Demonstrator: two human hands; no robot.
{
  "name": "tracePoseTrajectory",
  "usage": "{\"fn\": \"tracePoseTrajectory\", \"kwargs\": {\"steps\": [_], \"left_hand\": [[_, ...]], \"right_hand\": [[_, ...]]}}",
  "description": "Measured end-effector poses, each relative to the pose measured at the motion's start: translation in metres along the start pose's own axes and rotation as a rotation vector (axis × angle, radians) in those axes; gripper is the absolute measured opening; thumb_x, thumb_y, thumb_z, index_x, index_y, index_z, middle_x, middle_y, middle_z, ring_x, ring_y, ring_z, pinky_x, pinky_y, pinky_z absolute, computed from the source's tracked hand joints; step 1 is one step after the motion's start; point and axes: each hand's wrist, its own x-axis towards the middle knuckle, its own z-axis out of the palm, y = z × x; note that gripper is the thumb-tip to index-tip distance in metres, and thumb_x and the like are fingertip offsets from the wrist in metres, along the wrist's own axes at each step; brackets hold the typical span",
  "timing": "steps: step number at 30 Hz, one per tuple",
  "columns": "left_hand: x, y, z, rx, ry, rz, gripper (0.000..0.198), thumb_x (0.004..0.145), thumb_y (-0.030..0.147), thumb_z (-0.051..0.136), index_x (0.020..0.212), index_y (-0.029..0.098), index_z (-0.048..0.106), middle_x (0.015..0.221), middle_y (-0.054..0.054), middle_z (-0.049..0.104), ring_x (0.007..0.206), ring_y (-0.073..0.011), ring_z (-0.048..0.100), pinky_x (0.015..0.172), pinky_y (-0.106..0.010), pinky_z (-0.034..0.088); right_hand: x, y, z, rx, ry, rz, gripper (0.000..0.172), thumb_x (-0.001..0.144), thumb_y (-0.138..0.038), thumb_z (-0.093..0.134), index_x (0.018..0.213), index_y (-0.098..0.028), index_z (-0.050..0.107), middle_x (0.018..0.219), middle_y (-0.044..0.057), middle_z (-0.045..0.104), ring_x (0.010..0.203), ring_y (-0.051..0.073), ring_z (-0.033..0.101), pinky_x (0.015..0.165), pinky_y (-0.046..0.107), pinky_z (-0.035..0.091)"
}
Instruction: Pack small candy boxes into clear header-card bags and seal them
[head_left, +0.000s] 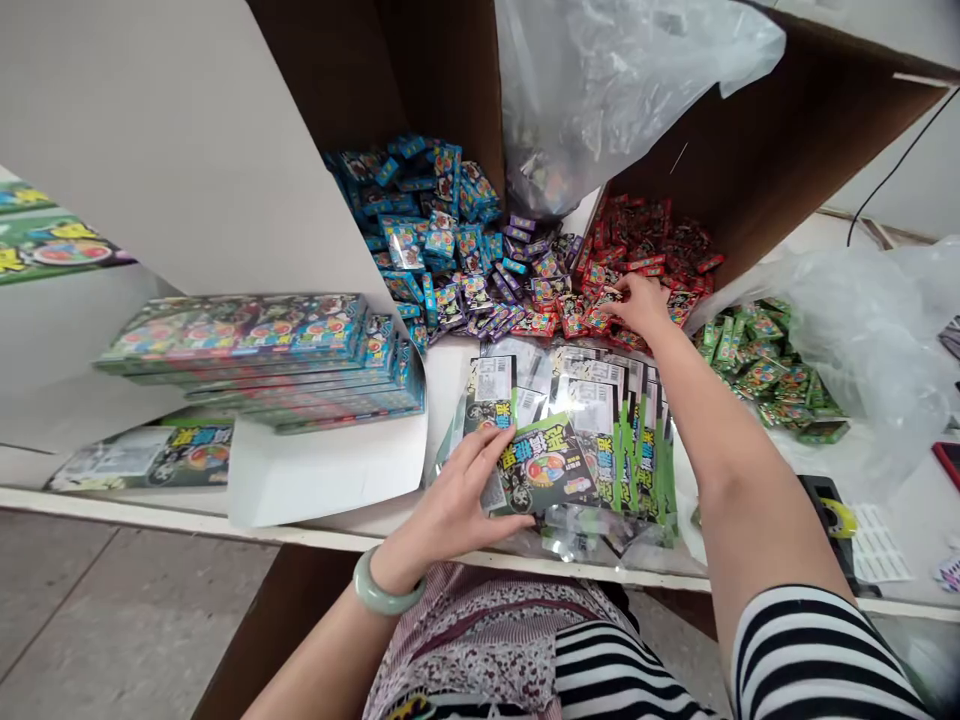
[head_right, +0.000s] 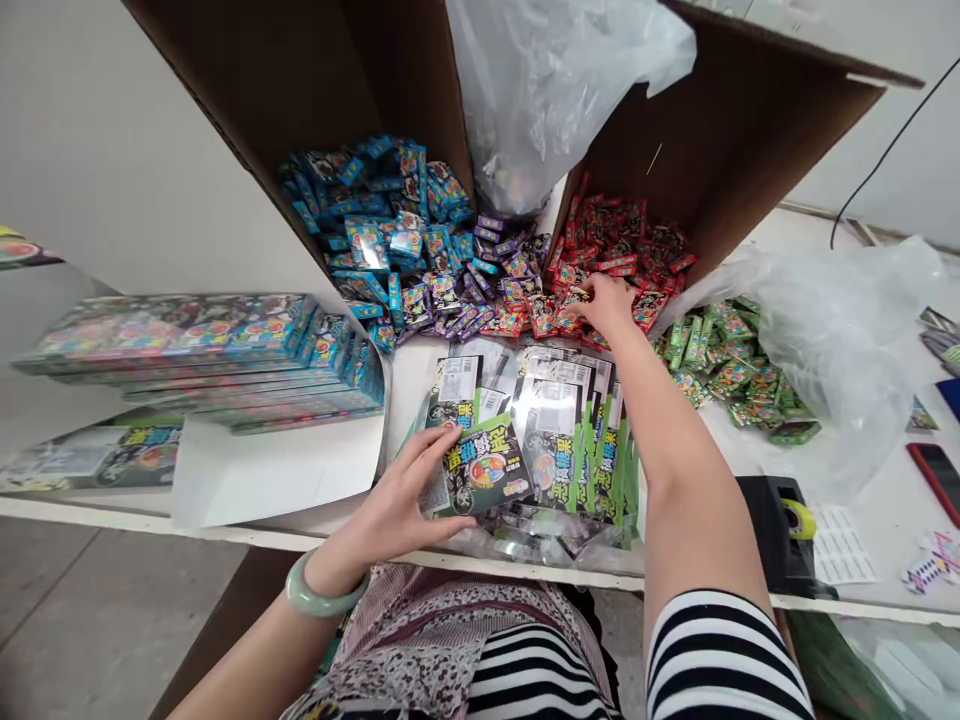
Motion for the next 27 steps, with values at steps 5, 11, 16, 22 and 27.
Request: {"fn": "tracePoseTrajectory", "kwargs": {"steps": [5,11,16,22,27], "left_hand": [[-0.001,0.001,-0.004,0.015,0.048,0.003,0.101,0.080,0.053,0.077,0.160,0.030,0.019,0.145,-0.016,0.044,0.135,-0.0363,0.049,0.113,-0.058,0.047],[-0.010,0.001,-0.003,0.038,0.129,-0.014,0.097,0.080,0.053,0.077,0.158,0.028,0.025,0.140,-0.014,0.047,0.131,-0.0340,0.052,0.112,-0.055,0.047],[-0.018,0.002,0.002,0.037,0.115,-0.047,0.095,0.079,0.055,0.078,0.156,0.026,0.031,0.139,-0.014,0.047,0.131,-0.0340,0.051,0.114,-0.055,0.045],[-0.024,0.011,0.005,0.011,0.140,-0.068,0.095,0.077,0.059,0.078,0.154,0.023,0.036,0.138,-0.015,0.048,0.131,-0.0340,0.051,0.116,-0.055,0.042],[-0.032,0.015,0.003,-0.002,0.159,-0.075,0.095,0.076,0.059,0.079,0.153,0.022,0.037,0.138,-0.015,0.048,0.131,-0.0339,0.051,0.116,-0.056,0.042]], "right_hand": [[-0.062,0.002,-0.027,0.349,0.151,-0.143,0.018,0.084,-0.033,0.067,0.096,-0.020,0.063,0.092,0.005,0.069,0.083,0.024,0.062,0.076,0.037,0.049],[-0.204,-0.001,-0.034,0.087,0.144,-0.554,0.013,0.096,-0.030,0.058,0.094,-0.021,0.068,0.099,0.010,0.071,0.095,0.028,0.063,0.085,0.042,0.048],[-0.244,0.004,-0.031,0.058,-0.078,-0.483,0.036,0.093,-0.043,0.065,0.123,-0.024,0.066,0.130,0.014,0.065,0.121,0.035,0.056,0.102,0.053,0.044],[-0.220,0.008,-0.023,0.054,-0.303,-0.359,0.069,0.084,-0.049,0.076,0.146,-0.031,0.053,0.161,0.013,0.037,0.148,0.041,0.031,0.116,0.063,0.030],[-0.228,0.002,-0.028,0.306,-0.186,-0.331,0.049,0.080,-0.048,0.079,0.122,-0.025,0.070,0.139,0.015,0.056,0.132,0.035,0.052,0.113,0.056,0.039]]}}
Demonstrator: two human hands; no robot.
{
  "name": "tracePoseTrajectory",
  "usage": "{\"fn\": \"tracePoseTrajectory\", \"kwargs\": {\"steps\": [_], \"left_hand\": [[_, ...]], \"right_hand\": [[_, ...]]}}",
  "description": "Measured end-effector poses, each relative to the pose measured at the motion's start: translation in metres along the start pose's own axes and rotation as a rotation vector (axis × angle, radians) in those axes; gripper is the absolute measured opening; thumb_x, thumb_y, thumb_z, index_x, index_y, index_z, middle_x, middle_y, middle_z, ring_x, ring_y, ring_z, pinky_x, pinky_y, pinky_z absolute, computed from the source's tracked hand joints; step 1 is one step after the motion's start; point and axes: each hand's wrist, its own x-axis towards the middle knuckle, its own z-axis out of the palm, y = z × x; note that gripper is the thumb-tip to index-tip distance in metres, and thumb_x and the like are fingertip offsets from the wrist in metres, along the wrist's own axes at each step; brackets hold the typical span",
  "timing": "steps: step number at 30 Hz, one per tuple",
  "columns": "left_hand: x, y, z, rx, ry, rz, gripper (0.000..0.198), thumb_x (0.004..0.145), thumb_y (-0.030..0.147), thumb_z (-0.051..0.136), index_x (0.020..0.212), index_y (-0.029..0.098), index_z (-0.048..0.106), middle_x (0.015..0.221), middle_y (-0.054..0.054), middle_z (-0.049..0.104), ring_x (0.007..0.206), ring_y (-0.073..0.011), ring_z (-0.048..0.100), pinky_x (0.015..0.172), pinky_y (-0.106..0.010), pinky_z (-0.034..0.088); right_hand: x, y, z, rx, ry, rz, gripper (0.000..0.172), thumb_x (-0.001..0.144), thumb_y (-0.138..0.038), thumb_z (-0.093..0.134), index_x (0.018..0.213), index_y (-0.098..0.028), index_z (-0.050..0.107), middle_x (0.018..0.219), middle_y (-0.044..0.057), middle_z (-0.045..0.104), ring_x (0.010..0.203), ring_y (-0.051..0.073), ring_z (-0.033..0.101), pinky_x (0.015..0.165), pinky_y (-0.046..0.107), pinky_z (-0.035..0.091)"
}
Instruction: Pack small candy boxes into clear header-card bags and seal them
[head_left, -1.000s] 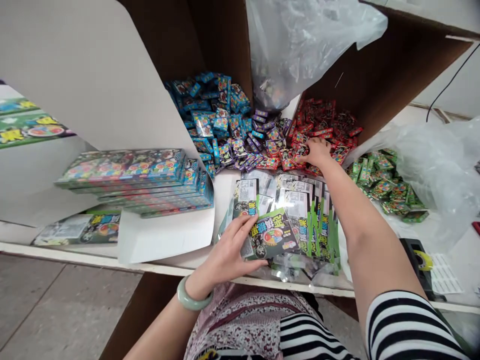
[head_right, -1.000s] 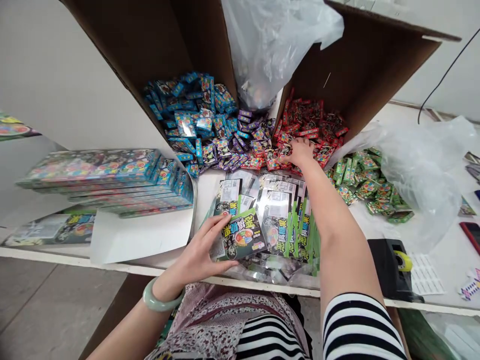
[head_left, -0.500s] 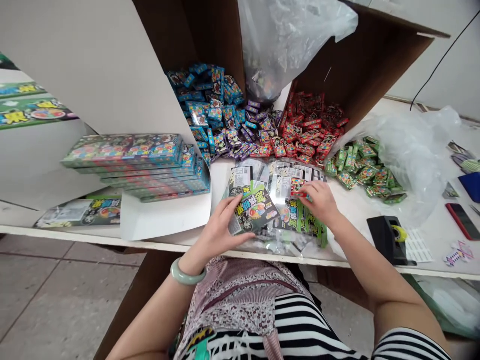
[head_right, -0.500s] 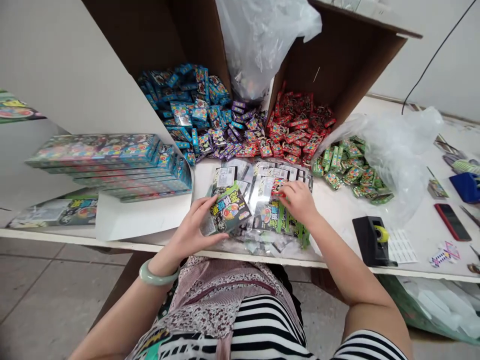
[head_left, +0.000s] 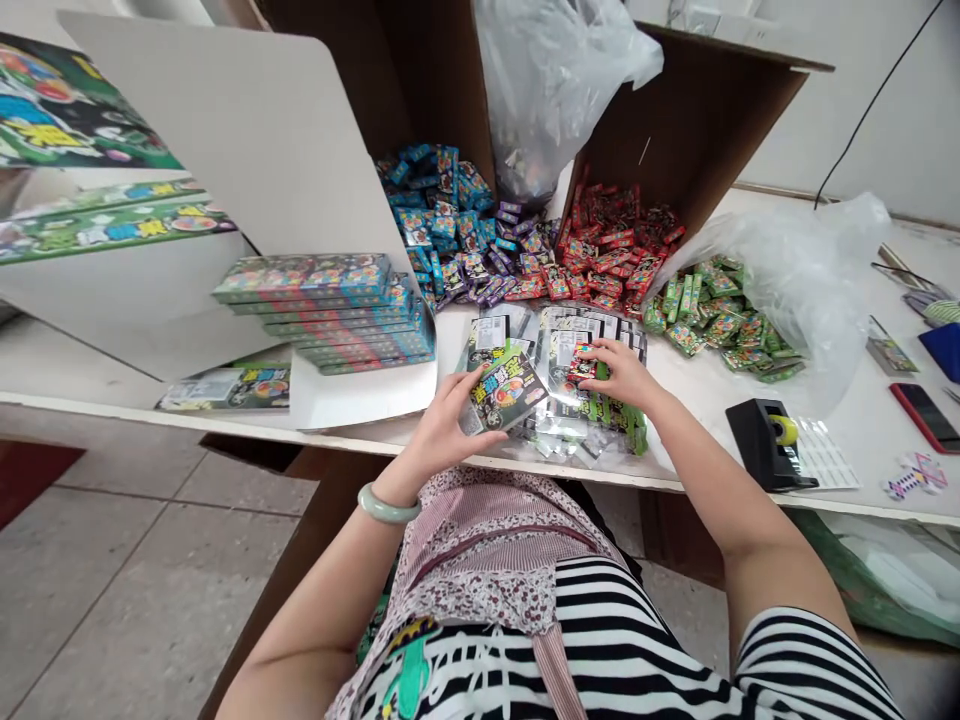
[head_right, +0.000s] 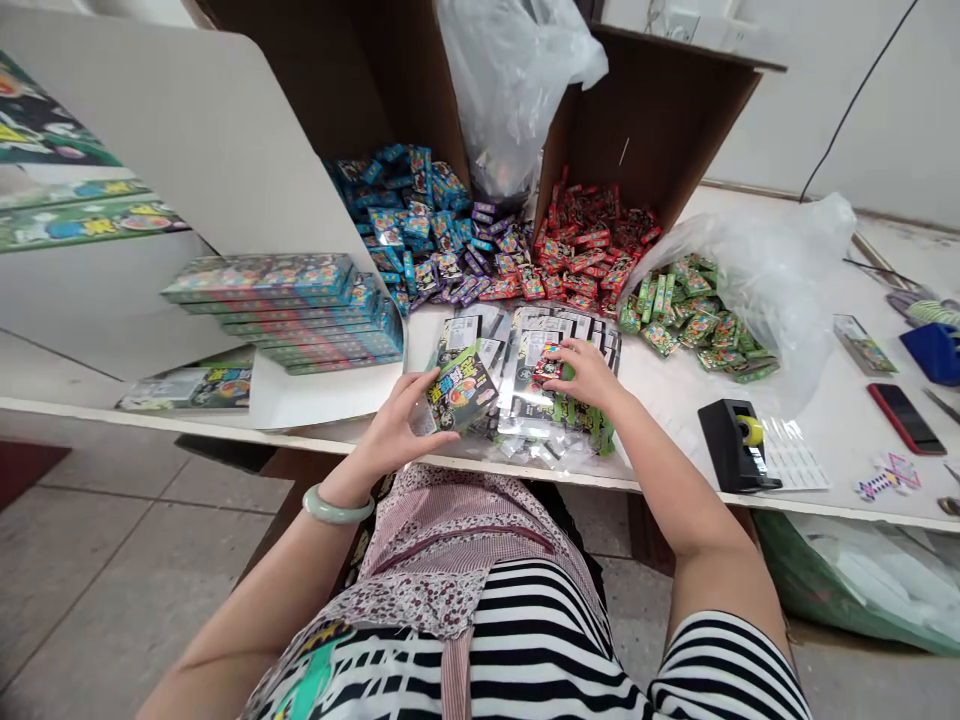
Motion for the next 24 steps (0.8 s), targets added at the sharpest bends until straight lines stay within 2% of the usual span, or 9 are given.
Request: {"fn": "tracePoseTrajectory", "kwargs": {"steps": [3,4,7,9,14,19,22,24], "left_hand": [[-0.002,0.001,-0.003,-0.011,-0.011,0.011,0.097,0.075,0.057,0.080,0.153,0.020,0.036,0.139,-0.016,0.047,0.132,-0.0342,0.050,0.116,-0.057,0.041],[-0.002,0.002,-0.004,-0.016,-0.024,0.027,0.097,0.075,0.055,0.081,0.154,0.020,0.036,0.140,-0.017,0.046,0.133,-0.0344,0.049,0.117,-0.057,0.040],[0.000,0.007,-0.005,-0.037,-0.089,0.101,0.099,0.075,0.052,0.082,0.155,0.021,0.033,0.144,-0.017,0.043,0.138,-0.0351,0.045,0.120,-0.058,0.037],[0.001,0.012,-0.004,-0.050,-0.134,0.146,0.099,0.074,0.051,0.082,0.155,0.022,0.033,0.146,-0.017,0.041,0.141,-0.0355,0.042,0.121,-0.058,0.035],[0.000,0.020,-0.005,-0.070,-0.242,0.228,0.097,0.075,0.044,0.083,0.156,0.023,0.034,0.147,-0.017,0.041,0.142,-0.0355,0.041,0.122,-0.058,0.034],[0.002,0.025,-0.005,-0.123,-0.348,0.260,0.100,0.071,0.053,0.084,0.155,0.026,0.036,0.143,-0.015,0.046,0.137,-0.0362,0.047,0.119,-0.060,0.038],[0.003,0.029,0.000,-0.135,-0.333,0.266,0.099,0.071,0.055,0.084,0.154,0.026,0.039,0.143,-0.015,0.046,0.137,-0.0369,0.046,0.119,-0.060,0.038],[0.001,0.031,0.003,-0.144,-0.294,0.267,0.098,0.071,0.056,0.084,0.153,0.025,0.040,0.142,-0.015,0.046,0.137,-0.0367,0.046,0.119,-0.060,0.038]], "right_hand": [[-0.018,-0.029,-0.023,0.213,0.105,-0.062,0.052,0.077,-0.059,0.078,0.117,-0.026,0.071,0.135,0.013,0.055,0.131,0.033,0.053,0.114,0.055,0.039],[-0.025,-0.041,-0.033,0.263,0.083,-0.127,0.053,0.078,-0.059,0.077,0.120,-0.027,0.070,0.139,0.012,0.053,0.134,0.033,0.050,0.115,0.054,0.039],[-0.044,-0.078,-0.062,0.274,-0.105,-0.330,0.049,0.078,-0.052,0.080,0.122,-0.034,0.069,0.145,0.008,0.050,0.138,0.032,0.047,0.117,0.052,0.037],[-0.052,-0.093,-0.073,0.212,-0.186,-0.387,0.045,0.078,-0.045,0.081,0.121,-0.036,0.070,0.144,0.006,0.051,0.136,0.032,0.048,0.117,0.052,0.038],[-0.063,-0.098,-0.078,0.105,-0.234,-0.396,0.043,0.078,-0.038,0.079,0.120,-0.035,0.070,0.141,0.007,0.052,0.132,0.032,0.051,0.114,0.053,0.042],[-0.073,-0.097,-0.081,0.124,-0.274,-0.398,0.044,0.077,-0.040,0.079,0.120,-0.037,0.069,0.139,0.005,0.053,0.130,0.032,0.053,0.113,0.052,0.042],[-0.072,-0.100,-0.077,0.094,-0.240,-0.364,0.043,0.077,-0.044,0.080,0.118,-0.035,0.070,0.138,0.007,0.054,0.130,0.033,0.052,0.114,0.053,0.042],[-0.069,-0.102,-0.071,0.107,-0.224,-0.350,0.055,0.075,-0.054,0.082,0.123,-0.033,0.067,0.140,0.008,0.053,0.134,0.034,0.050,0.115,0.053,0.040]]}}
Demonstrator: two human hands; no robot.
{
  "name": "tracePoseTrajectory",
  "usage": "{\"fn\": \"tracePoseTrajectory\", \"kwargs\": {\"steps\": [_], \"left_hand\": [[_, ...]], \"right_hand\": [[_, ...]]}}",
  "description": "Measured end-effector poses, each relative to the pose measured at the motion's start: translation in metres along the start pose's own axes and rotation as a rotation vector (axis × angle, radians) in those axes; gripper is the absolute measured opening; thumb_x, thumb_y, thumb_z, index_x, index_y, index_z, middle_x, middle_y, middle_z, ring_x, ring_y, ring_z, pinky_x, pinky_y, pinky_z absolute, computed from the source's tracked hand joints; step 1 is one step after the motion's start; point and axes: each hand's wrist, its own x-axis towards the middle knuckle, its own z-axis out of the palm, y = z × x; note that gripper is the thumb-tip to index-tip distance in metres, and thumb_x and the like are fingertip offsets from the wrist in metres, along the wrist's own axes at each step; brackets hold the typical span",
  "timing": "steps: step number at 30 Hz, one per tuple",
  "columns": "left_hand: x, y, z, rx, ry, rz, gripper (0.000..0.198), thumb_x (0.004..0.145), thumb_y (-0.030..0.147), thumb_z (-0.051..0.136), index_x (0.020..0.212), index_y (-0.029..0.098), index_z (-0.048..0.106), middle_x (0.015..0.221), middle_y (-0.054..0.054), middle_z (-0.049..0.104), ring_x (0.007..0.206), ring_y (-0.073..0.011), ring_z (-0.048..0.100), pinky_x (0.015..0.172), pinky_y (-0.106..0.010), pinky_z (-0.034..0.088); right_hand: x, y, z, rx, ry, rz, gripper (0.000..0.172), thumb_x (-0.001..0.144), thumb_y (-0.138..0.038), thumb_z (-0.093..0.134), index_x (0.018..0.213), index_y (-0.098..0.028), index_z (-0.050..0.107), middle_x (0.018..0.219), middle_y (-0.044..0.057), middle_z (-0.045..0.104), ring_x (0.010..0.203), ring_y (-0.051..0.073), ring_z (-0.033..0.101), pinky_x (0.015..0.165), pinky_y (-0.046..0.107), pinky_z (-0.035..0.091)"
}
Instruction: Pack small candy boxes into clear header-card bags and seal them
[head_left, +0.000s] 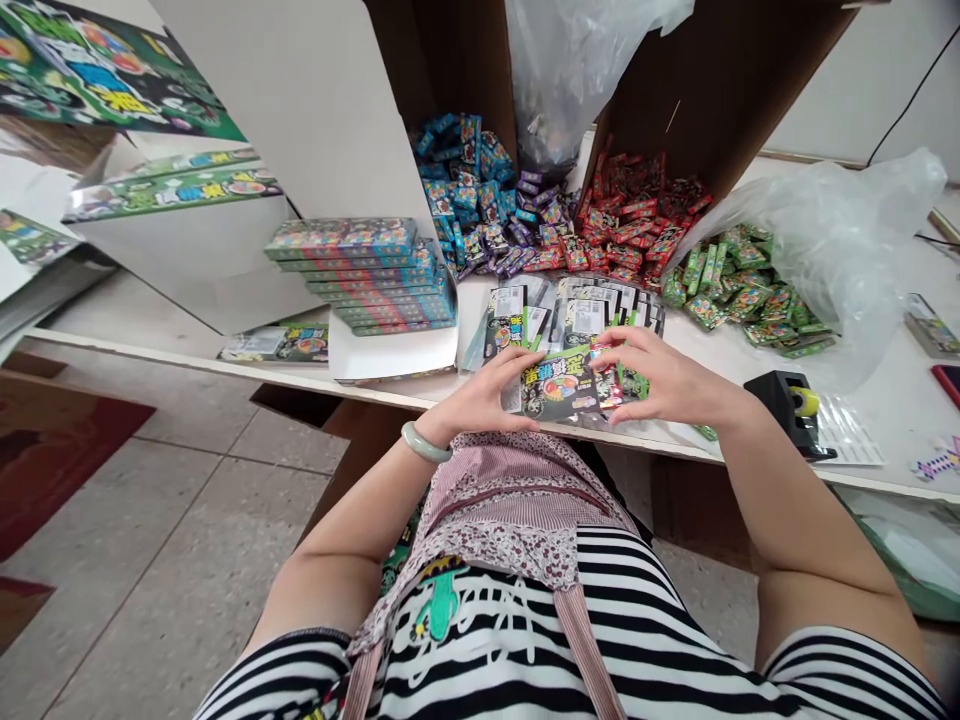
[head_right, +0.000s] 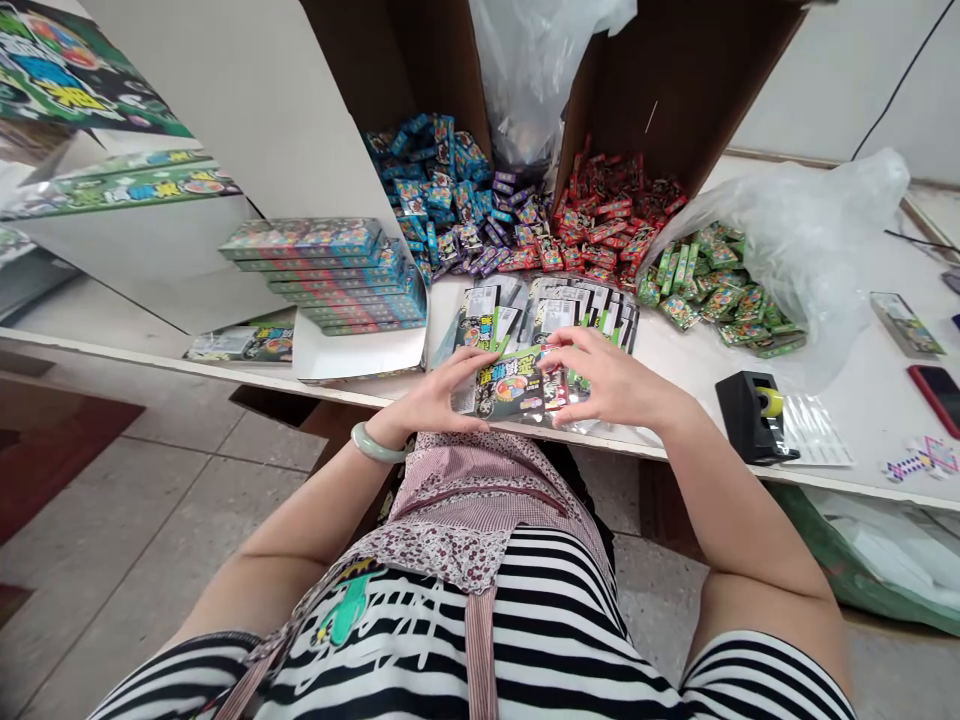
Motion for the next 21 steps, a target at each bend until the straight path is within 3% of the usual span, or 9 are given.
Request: {"fn": "tracePoseTrajectory", "kwargs": {"steps": [2,4,6,8,11,13,17,18,21], "left_hand": [[-0.002,0.001,0.003,0.005,0.059,-0.006,0.098,0.071,0.056,0.083,0.153,0.023,0.040,0.140,-0.015,0.047,0.136,-0.0359,0.048,0.119,-0.059,0.038],[-0.004,0.002,0.004,0.027,0.130,-0.030,0.097,0.073,0.054,0.083,0.153,0.022,0.039,0.140,-0.016,0.047,0.135,-0.0356,0.048,0.118,-0.059,0.039],[-0.005,0.003,0.004,0.054,0.186,-0.053,0.096,0.074,0.052,0.083,0.153,0.022,0.038,0.141,-0.016,0.046,0.135,-0.0356,0.047,0.118,-0.059,0.039],[-0.005,0.002,0.005,0.068,0.199,-0.047,0.097,0.073,0.051,0.084,0.153,0.023,0.038,0.140,-0.016,0.046,0.135,-0.0359,0.047,0.118,-0.060,0.039],[-0.003,-0.003,0.006,0.072,0.192,-0.044,0.099,0.071,0.052,0.085,0.154,0.024,0.037,0.140,-0.016,0.046,0.134,-0.0363,0.047,0.117,-0.061,0.039],[-0.004,-0.007,0.007,0.057,0.224,-0.077,0.101,0.071,0.053,0.084,0.154,0.025,0.036,0.141,-0.016,0.045,0.135,-0.0362,0.047,0.117,-0.061,0.039],[-0.011,-0.018,0.007,0.008,0.313,-0.164,0.100,0.073,0.055,0.083,0.155,0.026,0.034,0.143,-0.016,0.044,0.135,-0.0357,0.047,0.117,-0.059,0.039],[-0.012,-0.020,0.008,-0.004,0.318,-0.175,0.100,0.073,0.056,0.082,0.155,0.026,0.034,0.143,-0.016,0.044,0.135,-0.0357,0.047,0.117,-0.059,0.039],[-0.015,-0.025,0.009,-0.033,0.293,-0.192,0.101,0.073,0.061,0.080,0.155,0.025,0.034,0.143,-0.016,0.044,0.136,-0.0361,0.047,0.117,-0.060,0.040]], "right_hand": [[0.003,0.000,0.007,0.041,0.064,-0.003,0.074,0.071,-0.065,0.081,0.132,-0.030,0.060,0.145,0.011,0.050,0.138,0.036,0.045,0.116,0.053,0.038],[0.005,0.000,0.015,0.064,0.205,0.010,0.077,0.073,-0.070,0.076,0.135,-0.028,0.057,0.143,0.013,0.052,0.138,0.037,0.046,0.116,0.054,0.038],[0.005,-0.002,0.024,0.049,0.323,0.041,0.058,0.085,-0.065,0.066,0.130,-0.029,0.060,0.134,0.012,0.061,0.133,0.035,0.051,0.114,0.055,0.039],[0.005,-0.006,0.034,0.030,0.330,0.057,0.039,0.095,-0.053,0.056,0.126,-0.031,0.063,0.126,0.010,0.067,0.131,0.034,0.053,0.114,0.058,0.037],[0.008,-0.009,0.047,0.049,0.258,0.053,0.033,0.097,-0.043,0.051,0.127,-0.033,0.064,0.129,0.008,0.069,0.137,0.034,0.050,0.117,0.063,0.030],[0.014,0.000,0.049,0.118,0.326,0.084,0.033,0.097,-0.042,0.052,0.126,-0.034,0.063,0.122,0.006,0.072,0.133,0.032,0.055,0.116,0.062,0.033],[0.059,0.054,0.036,0.198,0.603,0.254,0.027,0.095,-0.044,0.055,0.114,-0.028,0.067,0.105,0.005,0.076,0.104,0.027,0.069,0.098,0.050,0.052],[0.079,0.073,0.030,0.153,0.605,0.289,0.026,0.092,-0.043,0.057,0.109,-0.025,0.069,0.105,0.006,0.076,0.101,0.027,0.070,0.095,0.047,0.054],[0.154,0.130,0.015,-0.117,0.426,0.397,0.027,0.090,-0.032,0.056,0.109,-0.019,0.070,0.114,0.010,0.075,0.107,0.028,0.067,0.098,0.045,0.052]]}}
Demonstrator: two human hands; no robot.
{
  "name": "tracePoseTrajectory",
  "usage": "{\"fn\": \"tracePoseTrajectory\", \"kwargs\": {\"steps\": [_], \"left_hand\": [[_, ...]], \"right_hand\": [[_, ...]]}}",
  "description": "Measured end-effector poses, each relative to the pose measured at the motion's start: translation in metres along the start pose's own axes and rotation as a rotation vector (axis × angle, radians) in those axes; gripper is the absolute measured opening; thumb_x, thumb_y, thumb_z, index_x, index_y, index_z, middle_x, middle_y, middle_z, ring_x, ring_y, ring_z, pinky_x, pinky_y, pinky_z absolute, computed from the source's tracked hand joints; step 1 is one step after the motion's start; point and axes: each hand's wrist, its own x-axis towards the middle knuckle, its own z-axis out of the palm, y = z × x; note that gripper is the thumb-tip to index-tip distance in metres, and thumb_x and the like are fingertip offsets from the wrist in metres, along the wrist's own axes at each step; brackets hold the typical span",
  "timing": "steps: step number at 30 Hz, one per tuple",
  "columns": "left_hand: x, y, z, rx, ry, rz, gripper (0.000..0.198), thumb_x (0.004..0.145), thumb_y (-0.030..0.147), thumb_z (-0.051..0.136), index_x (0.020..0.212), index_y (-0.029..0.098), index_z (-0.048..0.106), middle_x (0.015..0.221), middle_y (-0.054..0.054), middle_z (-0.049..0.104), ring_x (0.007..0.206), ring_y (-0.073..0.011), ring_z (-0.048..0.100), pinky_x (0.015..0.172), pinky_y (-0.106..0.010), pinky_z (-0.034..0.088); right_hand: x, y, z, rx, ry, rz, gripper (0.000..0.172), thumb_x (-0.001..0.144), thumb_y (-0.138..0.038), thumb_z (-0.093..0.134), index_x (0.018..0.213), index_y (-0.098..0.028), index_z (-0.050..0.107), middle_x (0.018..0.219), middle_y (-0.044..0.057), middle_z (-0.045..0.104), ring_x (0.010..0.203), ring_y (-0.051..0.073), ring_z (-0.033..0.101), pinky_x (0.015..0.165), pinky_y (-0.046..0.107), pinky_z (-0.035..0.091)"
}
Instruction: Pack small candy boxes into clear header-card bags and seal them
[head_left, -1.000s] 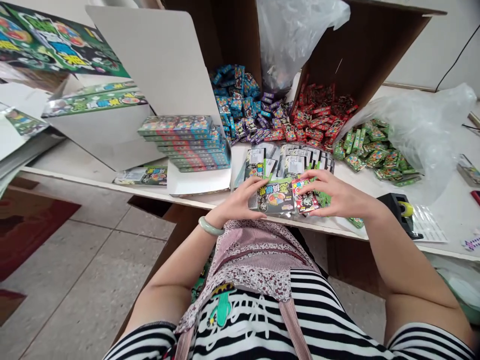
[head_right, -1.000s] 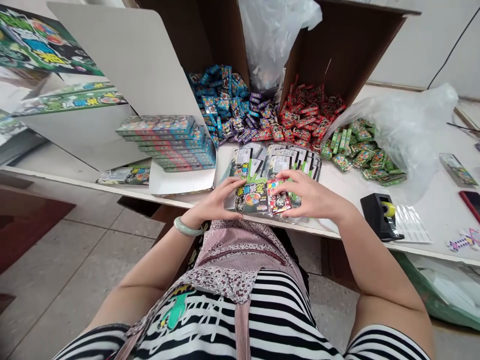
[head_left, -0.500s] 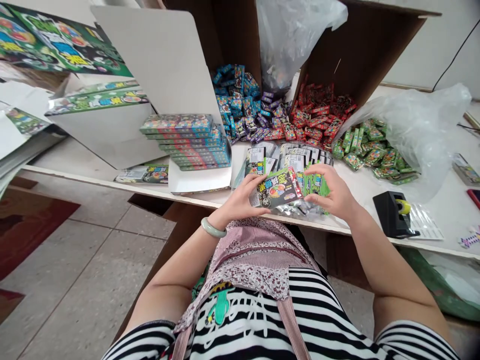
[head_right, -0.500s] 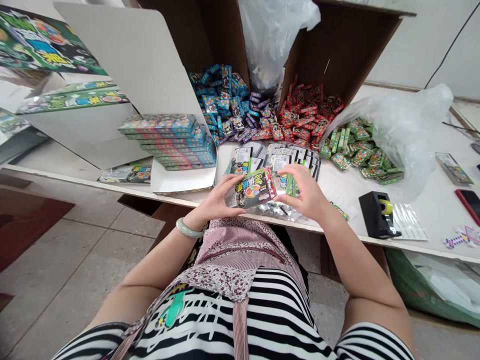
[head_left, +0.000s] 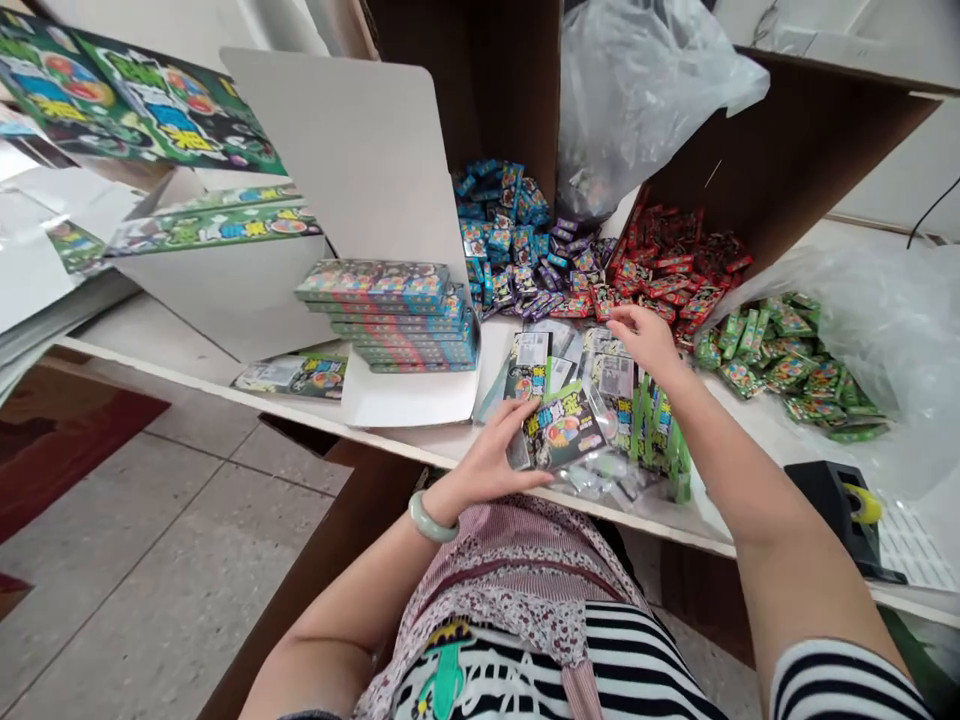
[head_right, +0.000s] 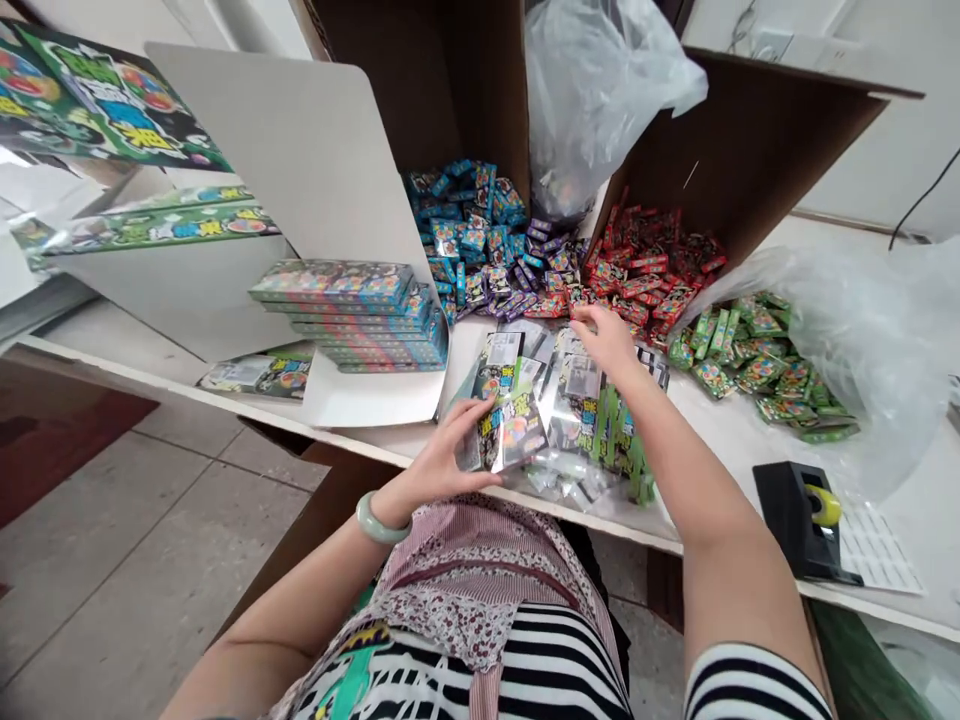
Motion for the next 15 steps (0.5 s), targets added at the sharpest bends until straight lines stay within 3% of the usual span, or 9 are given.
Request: {"fn": "tracePoseTrajectory", "kwargs": {"steps": [4,7,11,15], "left_hand": [[0.000,-0.004,-0.002,-0.008,-0.042,-0.042,0.102,0.075,0.064,0.077,0.157,0.027,0.029,0.145,-0.017,0.043,0.138,-0.0369,0.045,0.117,-0.059,0.040],[0.000,-0.006,-0.007,-0.022,-0.085,-0.064,0.103,0.076,0.063,0.077,0.159,0.029,0.026,0.147,-0.017,0.042,0.140,-0.0371,0.044,0.118,-0.057,0.041],[0.002,-0.011,-0.012,-0.049,-0.114,-0.073,0.103,0.077,0.061,0.077,0.159,0.031,0.024,0.147,-0.016,0.042,0.139,-0.0370,0.045,0.117,-0.057,0.041],[0.005,-0.015,-0.014,-0.083,-0.076,-0.088,0.100,0.078,0.062,0.076,0.159,0.032,0.026,0.146,-0.015,0.043,0.137,-0.0363,0.046,0.116,-0.057,0.042]], "right_hand": [[0.103,0.010,0.037,-0.286,-0.033,0.046,0.033,0.092,-0.023,0.054,0.121,-0.013,0.068,0.125,0.018,0.069,0.125,0.034,0.056,0.108,0.049,0.043],[0.145,0.012,0.063,-0.365,-0.047,0.116,0.037,0.087,-0.019,0.061,0.122,-0.008,0.064,0.122,0.026,0.067,0.122,0.041,0.056,0.101,0.054,0.046],[0.163,0.022,0.079,-0.438,-0.047,0.194,0.046,0.083,-0.024,0.070,0.124,-0.008,0.059,0.125,0.029,0.062,0.118,0.042,0.058,0.093,0.054,0.049],[0.154,0.031,0.066,-0.425,-0.034,0.118,0.028,0.083,-0.025,0.069,0.110,-0.016,0.068,0.123,0.020,0.064,0.119,0.038,0.056,0.099,0.051,0.046]]}}
